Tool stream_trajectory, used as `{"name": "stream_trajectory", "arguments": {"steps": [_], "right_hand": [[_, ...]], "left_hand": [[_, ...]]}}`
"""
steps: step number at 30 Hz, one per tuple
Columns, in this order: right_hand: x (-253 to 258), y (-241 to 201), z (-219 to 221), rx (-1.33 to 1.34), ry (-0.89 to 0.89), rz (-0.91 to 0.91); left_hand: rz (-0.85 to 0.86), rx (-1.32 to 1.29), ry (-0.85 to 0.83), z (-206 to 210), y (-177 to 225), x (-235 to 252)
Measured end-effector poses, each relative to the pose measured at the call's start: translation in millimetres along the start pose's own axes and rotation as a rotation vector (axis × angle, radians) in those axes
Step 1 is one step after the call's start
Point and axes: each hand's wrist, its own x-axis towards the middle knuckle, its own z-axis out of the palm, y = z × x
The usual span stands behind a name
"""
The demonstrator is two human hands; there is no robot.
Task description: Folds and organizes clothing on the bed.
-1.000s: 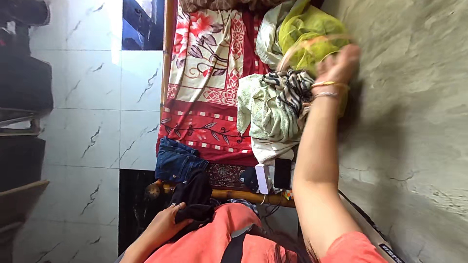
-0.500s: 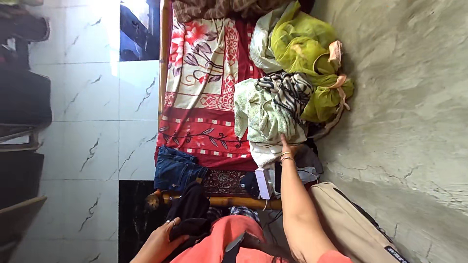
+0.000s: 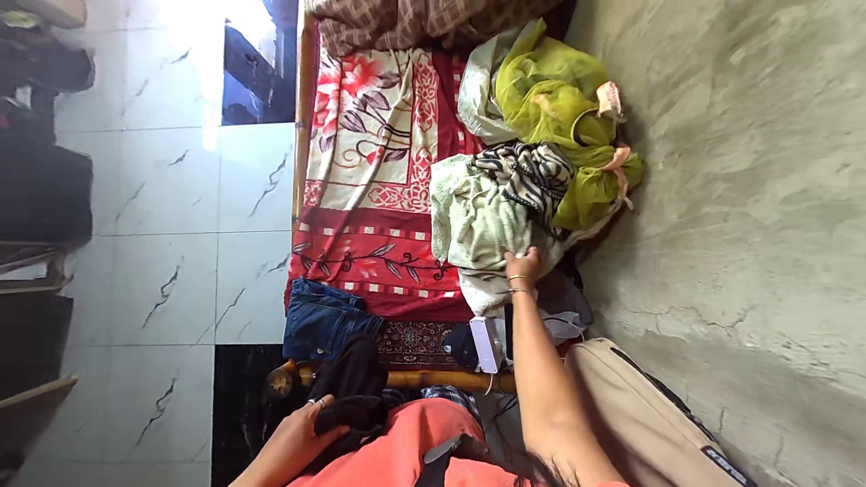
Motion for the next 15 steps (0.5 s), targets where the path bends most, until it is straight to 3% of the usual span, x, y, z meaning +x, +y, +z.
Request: {"name": "stream_trajectory", "arguments": {"steps": [4, 8, 10, 15], "right_hand": [[-102.0, -40.6, 10.1, 0.145, -0.175, -0.179], [-205.0, -75.8, -4.5, 0.441, -0.43, -0.457], [-218.0, -87.1, 0.9, 0.52, -0.47, -0.525], [-209.6, -127.5, 8.5, 0.632, -0.407, -0.434]], "left_hand": [[0.076, -0.106, 0.18, -3.7, -11.4, -0.2], [-0.015, -0.185, 0.163, -3.3, -43.1, -6.2], [-0.034, -0.135, 0.093, 2.6, -62.7, -5.9], [-0.027, -0.126, 0.041, 8.9, -67.9, -26.7]]}}
